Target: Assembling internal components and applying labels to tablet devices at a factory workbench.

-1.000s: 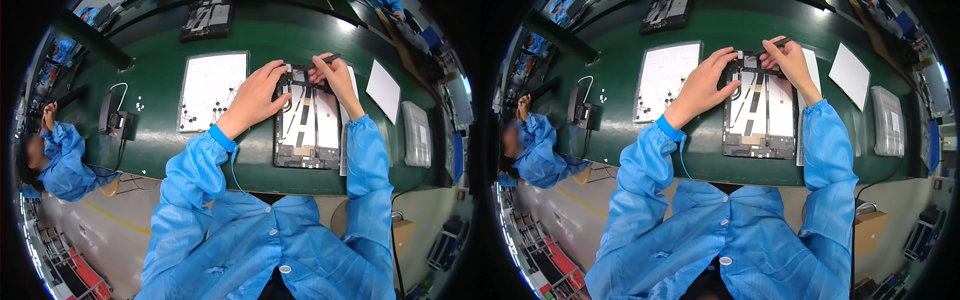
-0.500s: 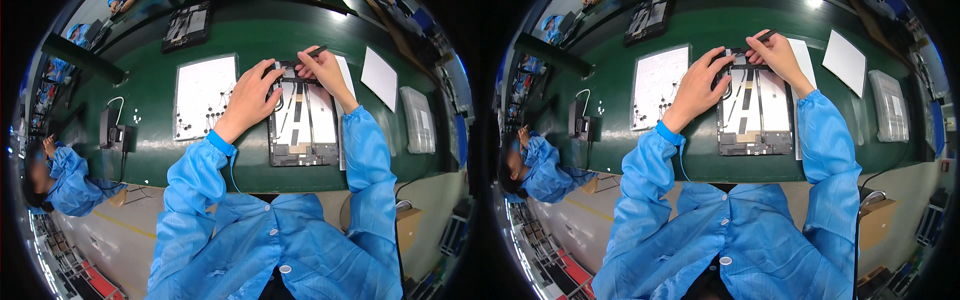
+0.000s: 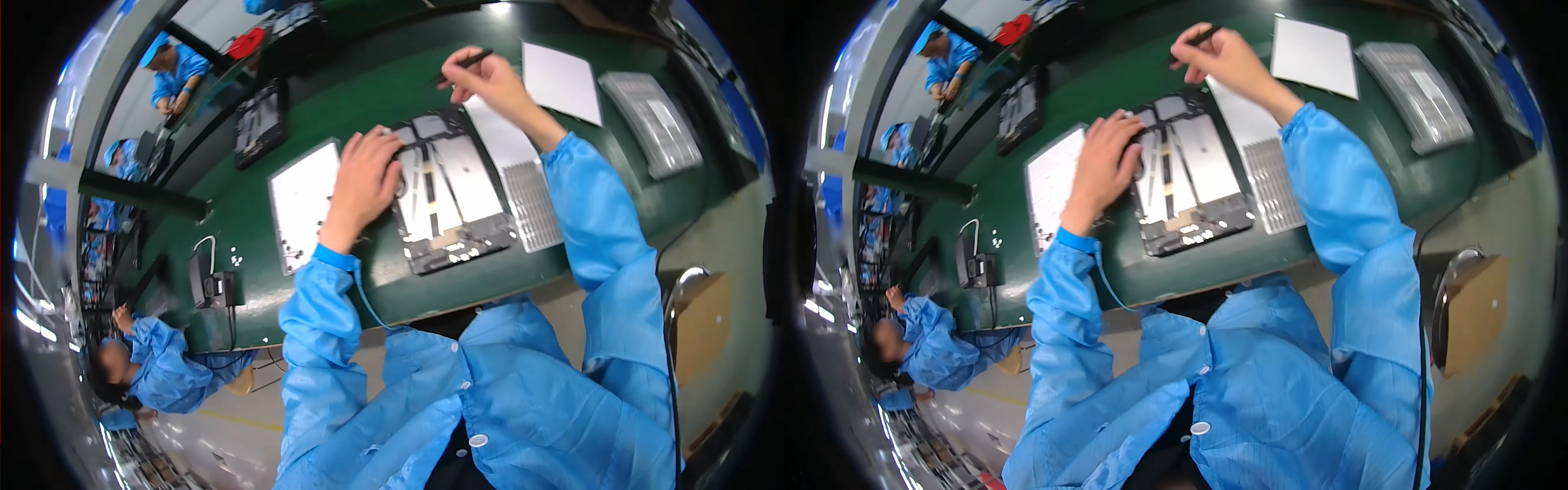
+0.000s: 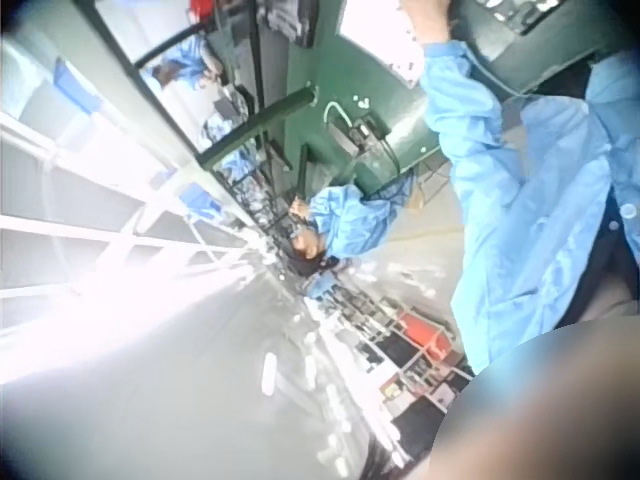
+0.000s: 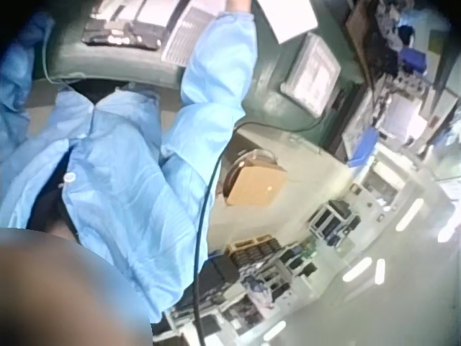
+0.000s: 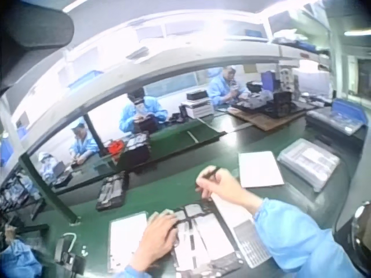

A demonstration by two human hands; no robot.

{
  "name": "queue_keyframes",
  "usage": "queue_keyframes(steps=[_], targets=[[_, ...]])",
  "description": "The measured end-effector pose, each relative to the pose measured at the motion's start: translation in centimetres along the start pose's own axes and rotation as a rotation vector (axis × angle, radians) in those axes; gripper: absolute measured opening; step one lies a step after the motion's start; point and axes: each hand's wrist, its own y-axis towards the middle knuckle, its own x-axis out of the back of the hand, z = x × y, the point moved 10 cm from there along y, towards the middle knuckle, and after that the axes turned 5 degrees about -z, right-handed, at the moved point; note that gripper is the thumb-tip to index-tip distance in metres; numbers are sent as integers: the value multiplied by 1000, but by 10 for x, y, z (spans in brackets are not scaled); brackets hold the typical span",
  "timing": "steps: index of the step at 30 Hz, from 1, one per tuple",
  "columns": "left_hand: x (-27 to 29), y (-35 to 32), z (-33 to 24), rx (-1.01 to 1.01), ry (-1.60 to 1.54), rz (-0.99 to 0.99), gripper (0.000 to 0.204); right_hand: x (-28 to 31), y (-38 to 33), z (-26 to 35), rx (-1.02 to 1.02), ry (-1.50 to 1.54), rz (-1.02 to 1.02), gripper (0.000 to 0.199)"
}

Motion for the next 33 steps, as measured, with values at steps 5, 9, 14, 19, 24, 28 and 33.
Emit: queue_keyframes(steps=[5, 9, 14, 19, 24, 28, 33], targets=[[-12, 33, -62, -94, -123, 135, 31, 119, -83, -15, -196, -254, -169, 30], [-59, 48, -141, -325, -242, 302, 38, 145, -149, -31, -340, -144, -205, 26], [-95, 39, -145, -335, -192, 430, 41, 122, -145, -26, -359, -188, -92, 23], [-93, 43, -144, -297, -190, 401, 40, 123, -146, -26, -380, -225, -93, 23], [-93, 41, -143, -298, -192, 372, 40, 122, -146, -29, -397, -226, -81, 22], [-94, 38, -144, -302, -192, 363, 40, 121, -146, -29, -414, -245, -81, 22], [-96, 39, -143, -295, -197, 352, 40, 127, -144, -30, -416, -241, -95, 26]])
